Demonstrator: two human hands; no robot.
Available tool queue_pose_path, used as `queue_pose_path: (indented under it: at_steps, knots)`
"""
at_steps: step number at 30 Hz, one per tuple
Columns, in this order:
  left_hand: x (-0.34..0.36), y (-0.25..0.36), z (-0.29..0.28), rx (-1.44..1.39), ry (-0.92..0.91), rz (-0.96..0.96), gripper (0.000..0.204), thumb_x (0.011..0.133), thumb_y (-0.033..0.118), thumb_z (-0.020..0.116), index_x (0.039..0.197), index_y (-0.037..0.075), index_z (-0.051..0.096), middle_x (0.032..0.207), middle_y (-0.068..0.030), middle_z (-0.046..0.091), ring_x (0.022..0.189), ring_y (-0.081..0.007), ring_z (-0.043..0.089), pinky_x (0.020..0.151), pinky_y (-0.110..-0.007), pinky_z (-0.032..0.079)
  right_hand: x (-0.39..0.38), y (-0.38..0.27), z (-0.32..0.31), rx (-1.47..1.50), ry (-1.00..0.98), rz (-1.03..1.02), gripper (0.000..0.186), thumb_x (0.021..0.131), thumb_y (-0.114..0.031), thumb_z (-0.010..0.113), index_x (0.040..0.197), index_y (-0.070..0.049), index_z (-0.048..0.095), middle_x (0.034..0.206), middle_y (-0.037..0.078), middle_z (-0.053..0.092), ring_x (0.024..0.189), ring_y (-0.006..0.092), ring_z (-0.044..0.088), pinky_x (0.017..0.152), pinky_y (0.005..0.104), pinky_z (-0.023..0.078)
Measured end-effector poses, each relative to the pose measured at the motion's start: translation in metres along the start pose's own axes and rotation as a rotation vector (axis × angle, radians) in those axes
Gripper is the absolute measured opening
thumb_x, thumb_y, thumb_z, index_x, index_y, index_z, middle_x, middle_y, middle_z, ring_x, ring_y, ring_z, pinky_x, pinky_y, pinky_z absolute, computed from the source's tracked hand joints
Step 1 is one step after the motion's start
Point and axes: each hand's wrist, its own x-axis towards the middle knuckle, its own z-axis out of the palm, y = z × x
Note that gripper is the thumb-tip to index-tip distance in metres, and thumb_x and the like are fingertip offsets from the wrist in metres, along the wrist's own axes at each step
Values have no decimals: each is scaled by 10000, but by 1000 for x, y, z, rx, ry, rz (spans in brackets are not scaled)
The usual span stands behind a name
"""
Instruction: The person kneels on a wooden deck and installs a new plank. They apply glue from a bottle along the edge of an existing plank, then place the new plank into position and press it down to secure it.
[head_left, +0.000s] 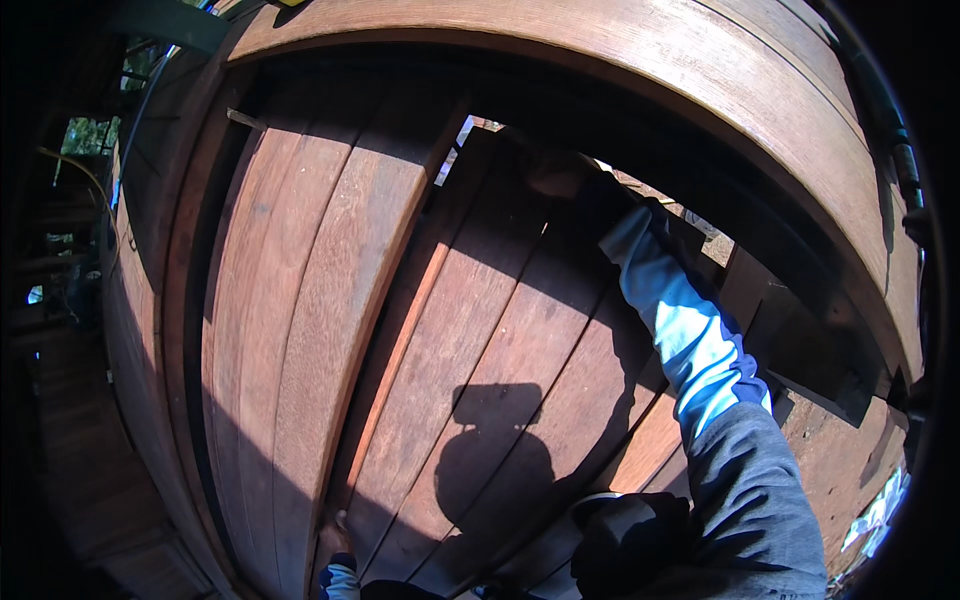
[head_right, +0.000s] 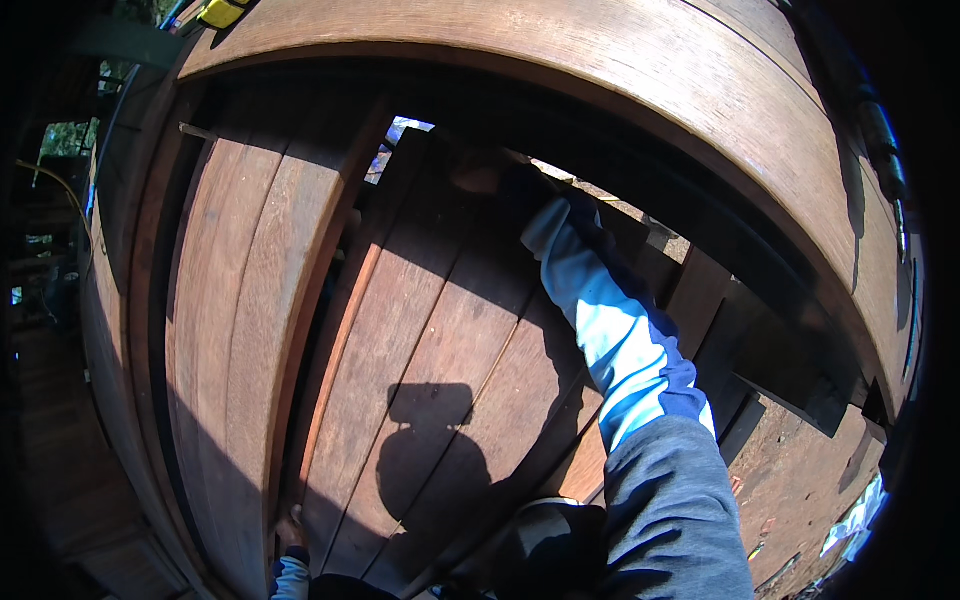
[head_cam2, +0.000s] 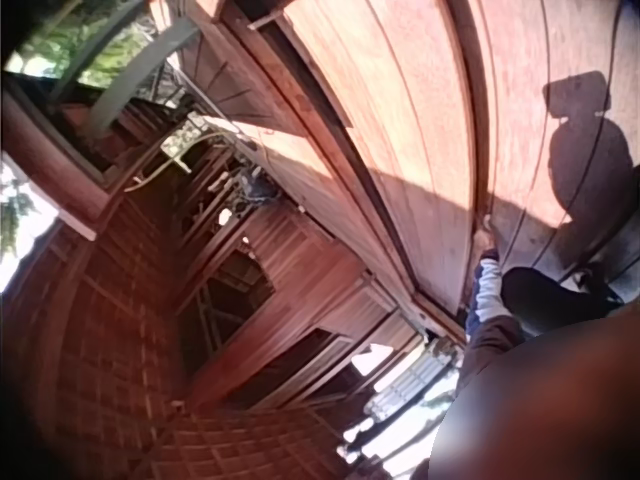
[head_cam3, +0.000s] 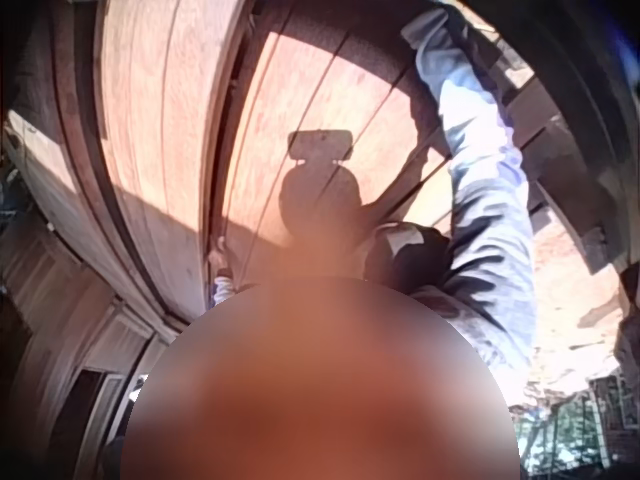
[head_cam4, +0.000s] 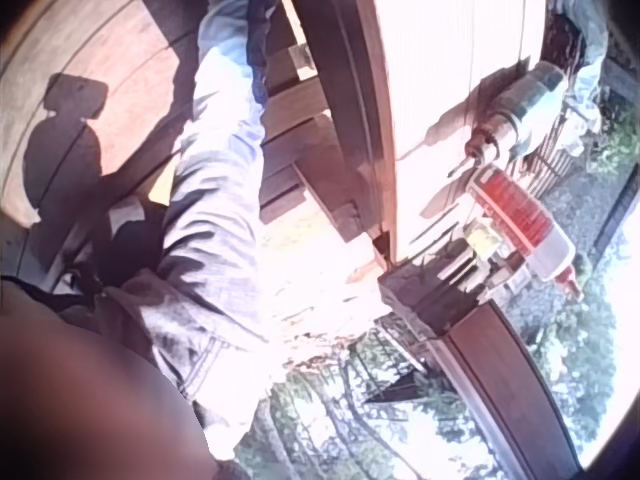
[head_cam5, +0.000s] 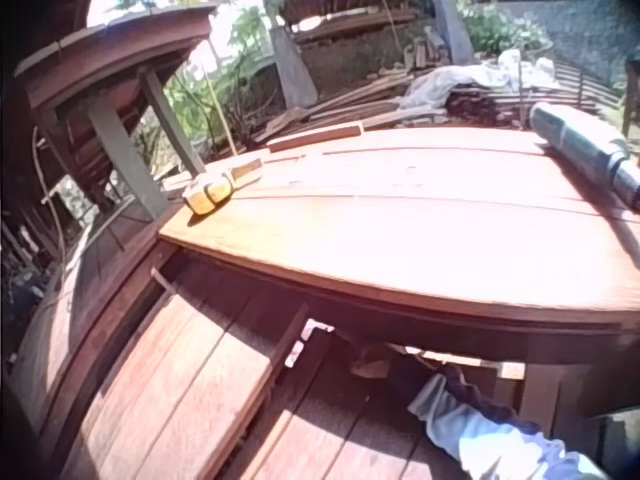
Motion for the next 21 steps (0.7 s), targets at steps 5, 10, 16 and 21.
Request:
queue_pose_path:
  at_steps: [5, 10, 16, 21]
  knots:
    - [-1, -3, 7, -35, 136, 129, 537, 944, 462, 493, 898, -54, 636, 823, -331, 596, 791, -507, 577, 698, -514, 460, 2, 0, -1, -22, -6, 30, 707, 830, -223, 553, 1489, -197, 297, 1070, 169, 661, 910, 266, 637, 841, 348, 503]
    - [-2, -1, 3, -71, 91, 92, 615, 933, 513, 480, 798, -64, 644, 765, -339, 567, 745, -519, 558, 641, -530, 447, 7, 30, 6, 260, -21, -71, 690, 854, -258, 567, 1489, -198, 303, 968, 138, 683, 831, 218, 643, 768, 332, 504]
    - [-2, 11, -14, 75, -128, -25, 565, 940, 484, 490, 1021, -53, 649, 836, -340, 601, 795, -497, 602, 694, -507, 481, 6, 22, 2, 295, -64, -34, 535, 825, -354, 608, 1321, -171, 525, 935, 113, 689, 822, 203, 646, 750, 343, 507]
    - [-16, 50, -54, -222, -247, -22, 790, 889, 424, 607, 1458, 17, 241, 1383, -313, 403, 1295, -422, 397, 1069, -395, 328, -14, -35, -6, -296, 99, 232, 431, 765, -448, 609, 1039, -122, 674, 990, 120, 686, 942, 283, 653, 829, 393, 513]
